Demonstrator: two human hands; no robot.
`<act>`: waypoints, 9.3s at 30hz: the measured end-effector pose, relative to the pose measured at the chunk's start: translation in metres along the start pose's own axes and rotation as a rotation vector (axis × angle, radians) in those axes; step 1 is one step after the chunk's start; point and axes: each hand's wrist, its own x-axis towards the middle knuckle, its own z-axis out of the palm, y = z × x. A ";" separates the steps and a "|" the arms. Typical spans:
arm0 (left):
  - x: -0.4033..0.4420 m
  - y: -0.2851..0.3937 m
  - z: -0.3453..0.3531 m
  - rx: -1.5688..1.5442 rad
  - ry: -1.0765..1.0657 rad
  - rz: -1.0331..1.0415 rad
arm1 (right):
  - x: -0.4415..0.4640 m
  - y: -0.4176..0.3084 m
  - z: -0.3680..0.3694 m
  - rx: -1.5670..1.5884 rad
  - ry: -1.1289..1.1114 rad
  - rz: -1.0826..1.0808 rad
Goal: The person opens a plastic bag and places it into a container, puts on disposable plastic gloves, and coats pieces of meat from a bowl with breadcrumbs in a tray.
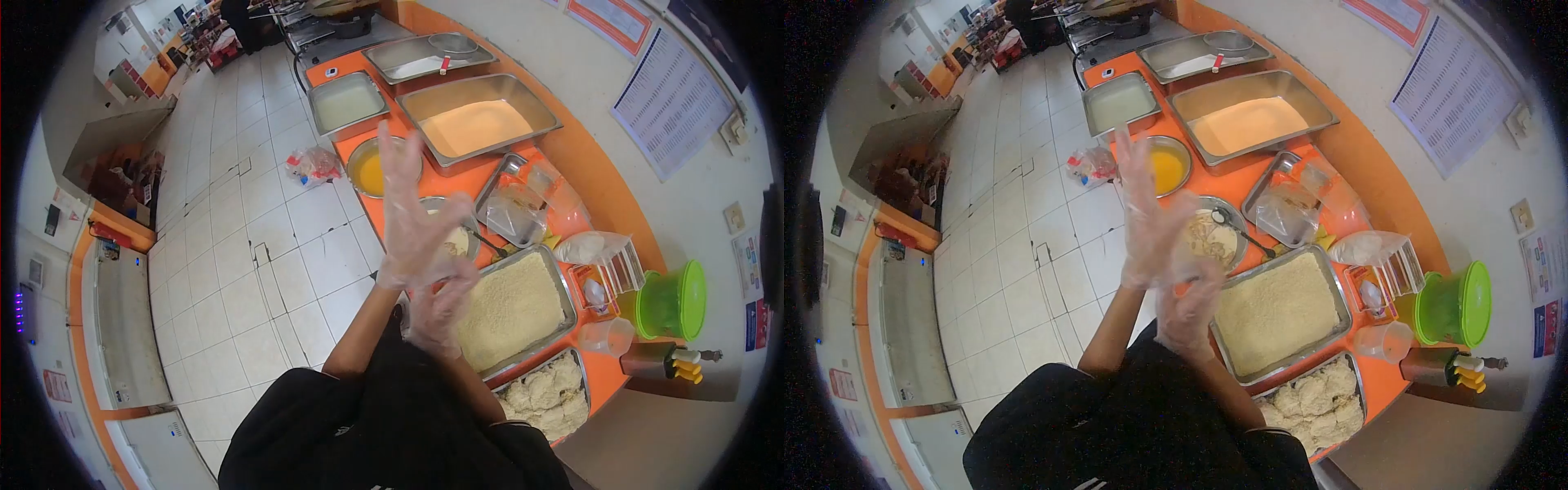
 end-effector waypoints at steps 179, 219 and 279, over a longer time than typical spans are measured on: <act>-0.029 -0.318 -0.018 0.936 -1.998 0.254 | -0.113 0.055 -0.112 -0.955 0.182 0.822; -0.042 -0.262 -0.051 0.497 -1.405 -0.411 | -0.057 0.068 -0.121 -0.967 -0.022 0.781; -0.038 -0.249 -0.060 0.624 -0.997 -0.455 | -0.020 0.146 -0.189 0.428 0.403 0.899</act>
